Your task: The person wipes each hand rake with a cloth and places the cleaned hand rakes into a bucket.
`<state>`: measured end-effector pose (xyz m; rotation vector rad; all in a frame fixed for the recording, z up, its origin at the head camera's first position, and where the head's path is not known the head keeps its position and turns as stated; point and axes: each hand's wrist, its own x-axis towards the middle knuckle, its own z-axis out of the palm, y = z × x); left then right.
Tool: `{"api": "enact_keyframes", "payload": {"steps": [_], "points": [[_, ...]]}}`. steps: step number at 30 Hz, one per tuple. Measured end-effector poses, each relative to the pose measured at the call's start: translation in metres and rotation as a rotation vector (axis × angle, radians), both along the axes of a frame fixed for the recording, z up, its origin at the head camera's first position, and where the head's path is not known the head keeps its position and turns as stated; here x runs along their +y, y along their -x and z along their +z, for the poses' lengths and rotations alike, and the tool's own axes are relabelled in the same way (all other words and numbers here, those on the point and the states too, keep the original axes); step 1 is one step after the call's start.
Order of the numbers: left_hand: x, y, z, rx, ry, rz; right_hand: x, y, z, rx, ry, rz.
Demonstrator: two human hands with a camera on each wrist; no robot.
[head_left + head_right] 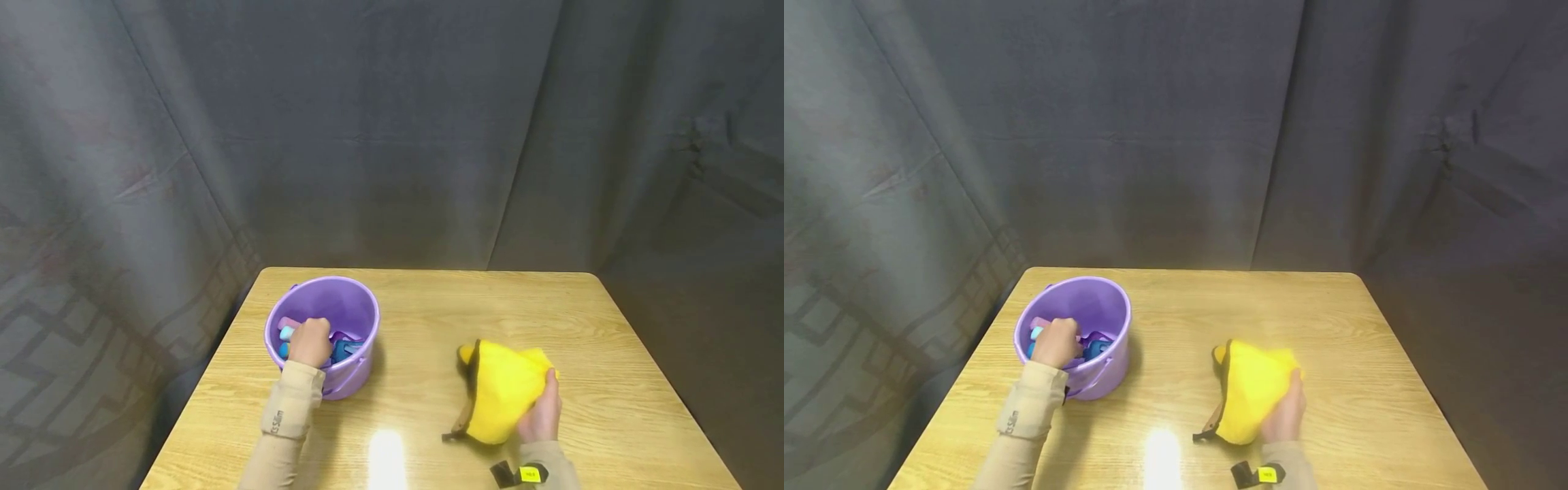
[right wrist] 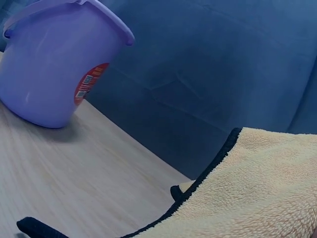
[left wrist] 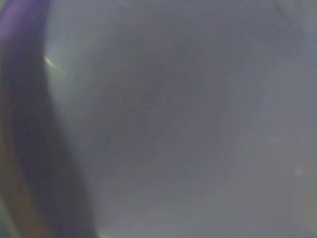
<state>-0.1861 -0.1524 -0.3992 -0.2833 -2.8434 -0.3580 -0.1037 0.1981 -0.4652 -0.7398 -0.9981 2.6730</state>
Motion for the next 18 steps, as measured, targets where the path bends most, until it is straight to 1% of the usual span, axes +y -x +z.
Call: {"api": "enact_keyframes", "payload": {"steps": [2, 5, 7, 10, 12, 14, 16, 18], "points": [[0.002, 0.000, 0.000, 0.029, -0.008, 0.006, 0.002, 0.000, 0.001, -0.003, -0.006, -0.012], [0.008, -0.003, 0.001, 0.096, -0.042, 0.023, 0.005, -0.001, 0.002, 0.023, 0.037, -0.040], [0.014, -0.006, 0.002, 0.168, -0.089, 0.039, 0.007, -0.002, 0.003, 0.045, 0.060, -0.045], [0.025, -0.011, 0.004, 0.310, -0.180, 0.043, 0.010, -0.003, 0.003, 0.068, 0.078, -0.052], [0.034, -0.014, 0.004, 0.407, -0.234, 0.027, 0.012, -0.004, 0.003, 0.069, 0.074, -0.052], [0.044, -0.017, 0.003, 0.484, -0.279, -0.008, 0.013, -0.004, 0.003, 0.063, 0.071, -0.059], [0.054, -0.021, 0.002, 0.538, -0.315, -0.052, 0.014, -0.005, 0.003, 0.053, 0.067, -0.059], [0.064, -0.026, 0.000, 0.571, -0.344, -0.092, 0.015, -0.006, 0.004, 0.047, 0.073, -0.064]]}}
